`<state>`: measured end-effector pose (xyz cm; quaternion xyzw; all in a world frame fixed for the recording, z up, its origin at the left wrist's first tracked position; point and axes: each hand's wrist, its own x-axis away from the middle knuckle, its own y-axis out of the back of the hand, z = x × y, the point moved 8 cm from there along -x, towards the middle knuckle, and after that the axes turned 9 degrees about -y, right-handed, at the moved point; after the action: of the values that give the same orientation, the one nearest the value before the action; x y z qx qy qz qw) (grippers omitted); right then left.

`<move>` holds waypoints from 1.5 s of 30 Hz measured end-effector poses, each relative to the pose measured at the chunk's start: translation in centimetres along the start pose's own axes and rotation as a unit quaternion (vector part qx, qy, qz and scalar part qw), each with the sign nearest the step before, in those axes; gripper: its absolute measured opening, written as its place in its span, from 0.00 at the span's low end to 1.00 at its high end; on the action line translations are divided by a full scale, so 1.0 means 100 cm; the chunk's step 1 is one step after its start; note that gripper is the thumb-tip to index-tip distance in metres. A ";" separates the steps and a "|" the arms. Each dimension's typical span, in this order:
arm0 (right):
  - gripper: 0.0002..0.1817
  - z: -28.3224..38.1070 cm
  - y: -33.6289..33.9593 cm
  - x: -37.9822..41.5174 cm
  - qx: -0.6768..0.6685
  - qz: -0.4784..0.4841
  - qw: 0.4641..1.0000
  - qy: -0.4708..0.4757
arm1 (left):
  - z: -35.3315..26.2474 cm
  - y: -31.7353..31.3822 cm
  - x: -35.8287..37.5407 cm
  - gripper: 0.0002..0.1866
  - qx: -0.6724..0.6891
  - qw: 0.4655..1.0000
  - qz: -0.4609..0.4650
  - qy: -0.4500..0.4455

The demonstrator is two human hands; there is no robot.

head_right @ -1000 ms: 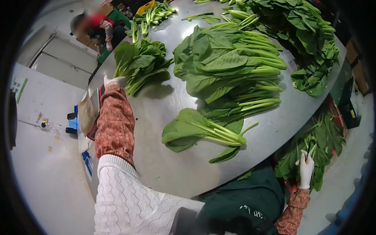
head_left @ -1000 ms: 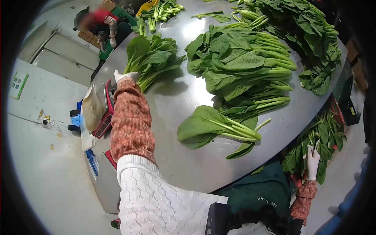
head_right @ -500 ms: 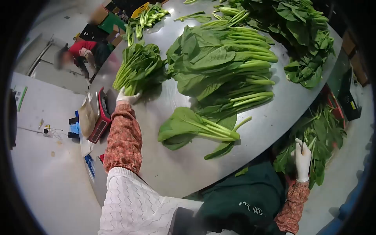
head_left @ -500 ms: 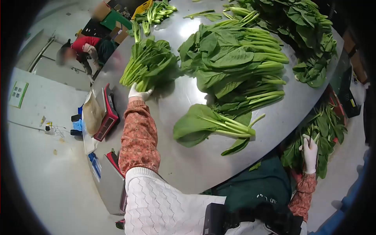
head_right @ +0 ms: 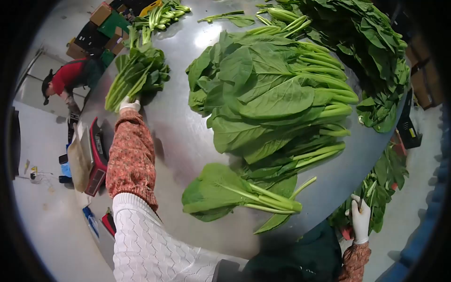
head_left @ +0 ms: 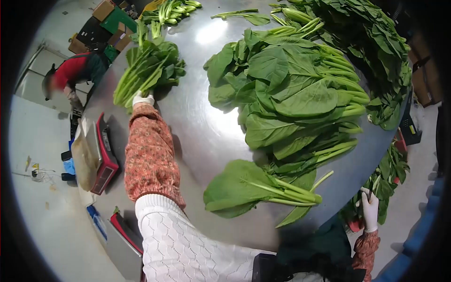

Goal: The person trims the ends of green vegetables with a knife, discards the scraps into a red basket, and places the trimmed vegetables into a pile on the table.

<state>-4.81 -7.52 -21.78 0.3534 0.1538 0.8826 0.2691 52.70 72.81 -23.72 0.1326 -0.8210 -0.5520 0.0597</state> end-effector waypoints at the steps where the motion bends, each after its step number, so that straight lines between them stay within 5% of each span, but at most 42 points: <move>1: 0.15 0.000 0.000 0.002 0.006 0.002 1.000 -0.019 | 0.028 -0.015 -0.032 0.27 0.078 0.997 0.024 0.020; 2: 0.14 0.007 -0.005 0.008 -0.016 -0.001 0.999 -0.031 | 0.033 -0.030 -0.031 0.32 0.332 0.936 -0.031 0.107; 3: 0.13 0.016 -0.012 0.015 -0.037 -0.002 0.998 -0.045 | 0.032 -0.043 -0.022 0.37 0.557 0.804 -0.086 0.191; 5: 0.10 0.041 -0.028 0.023 0.007 0.045 0.999 -0.004 | 0.035 -0.042 -0.005 0.42 0.676 0.683 -0.158 0.228; 7: 0.11 0.031 -0.029 0.018 -0.040 0.048 0.997 0.042 | 0.025 -0.025 -0.003 0.40 0.554 0.802 -0.170 0.144; 9: 0.13 0.029 -0.018 0.021 0.034 0.014 0.999 0.009 | 0.035 -0.010 -0.004 0.42 0.314 0.948 -0.060 0.001; 10: 0.14 0.033 -0.018 0.027 0.020 0.029 0.999 0.008 | 0.038 -0.001 -0.003 0.43 0.185 0.979 0.002 -0.084; 12: 0.16 0.030 -0.016 0.030 -0.003 0.051 0.999 0.017 | 0.026 0.001 0.026 0.47 0.387 0.920 0.031 0.054; 14: 0.16 0.020 -0.012 0.030 0.000 0.071 0.997 0.022 | -0.021 -0.006 0.101 0.52 0.676 0.689 0.032 0.257; 15: 0.16 0.016 -0.008 0.031 -0.013 0.077 0.997 0.010 | -0.040 -0.001 0.135 0.49 0.638 0.702 -0.016 0.315; 16: 0.16 0.015 -0.004 0.031 -0.012 0.078 0.997 0.018 | -0.055 0.001 0.148 0.48 0.601 0.748 0.046 0.279; 18: 0.16 0.009 0.005 0.031 -0.018 0.083 0.996 0.028 | -0.080 0.014 0.175 0.44 0.517 0.837 0.107 0.142; 21: 0.16 -0.001 0.018 0.031 -0.062 0.084 0.994 0.027 | -0.165 0.084 0.270 0.18 0.299 0.940 -0.119 -0.115; 23: 0.16 -0.009 0.024 0.031 -0.067 0.080 0.994 0.031 | -0.268 0.102 0.377 0.07 0.223 0.888 -0.097 -0.390; 24: 0.16 -0.015 0.026 0.031 -0.078 0.081 0.993 0.030 | -0.313 0.097 0.437 0.07 0.192 0.886 -0.030 -0.420; 26: 0.15 -0.020 0.030 0.036 -0.090 0.084 0.992 0.011 | -0.377 0.076 0.542 0.09 0.102 0.756 0.064 -0.643; 27: 0.15 -0.017 0.029 0.039 -0.088 0.088 0.992 0.030 | -0.393 0.056 0.576 0.13 0.009 0.741 0.103 -0.663; 30: 0.15 -0.007 0.031 0.046 -0.088 0.092 0.989 0.075 | -0.397 0.011 0.582 0.26 -0.030 0.770 0.070 -0.634; 31: 0.15 -0.003 0.030 0.045 -0.091 0.076 0.981 0.154 | -0.398 0.000 0.575 0.27 -0.045 0.772 0.059 -0.632; 35: 0.15 0.005 0.034 0.056 -0.095 0.085 0.976 0.178 | -0.392 -0.014 0.555 0.26 -0.013 0.791 0.112 -0.601; 39: 0.15 0.037 0.036 0.071 -0.099 0.087 0.963 0.233 | -0.443 0.053 0.577 0.22 0.062 0.763 -0.002 -0.643; 44: 0.22 0.100 0.049 0.101 -0.005 -0.073 0.901 0.427 | -0.510 0.071 0.617 0.22 0.218 0.745 0.247 -0.579; 45: 0.23 0.112 0.054 0.110 0.010 -0.099 0.888 0.449 | -0.516 0.062 0.621 0.22 0.264 0.748 0.345 -0.502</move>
<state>-5.53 -4.58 -5.50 -0.0948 0.3015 0.9141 0.2539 4.89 11.45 -1.23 -0.4451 -0.8356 -0.2419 -0.2122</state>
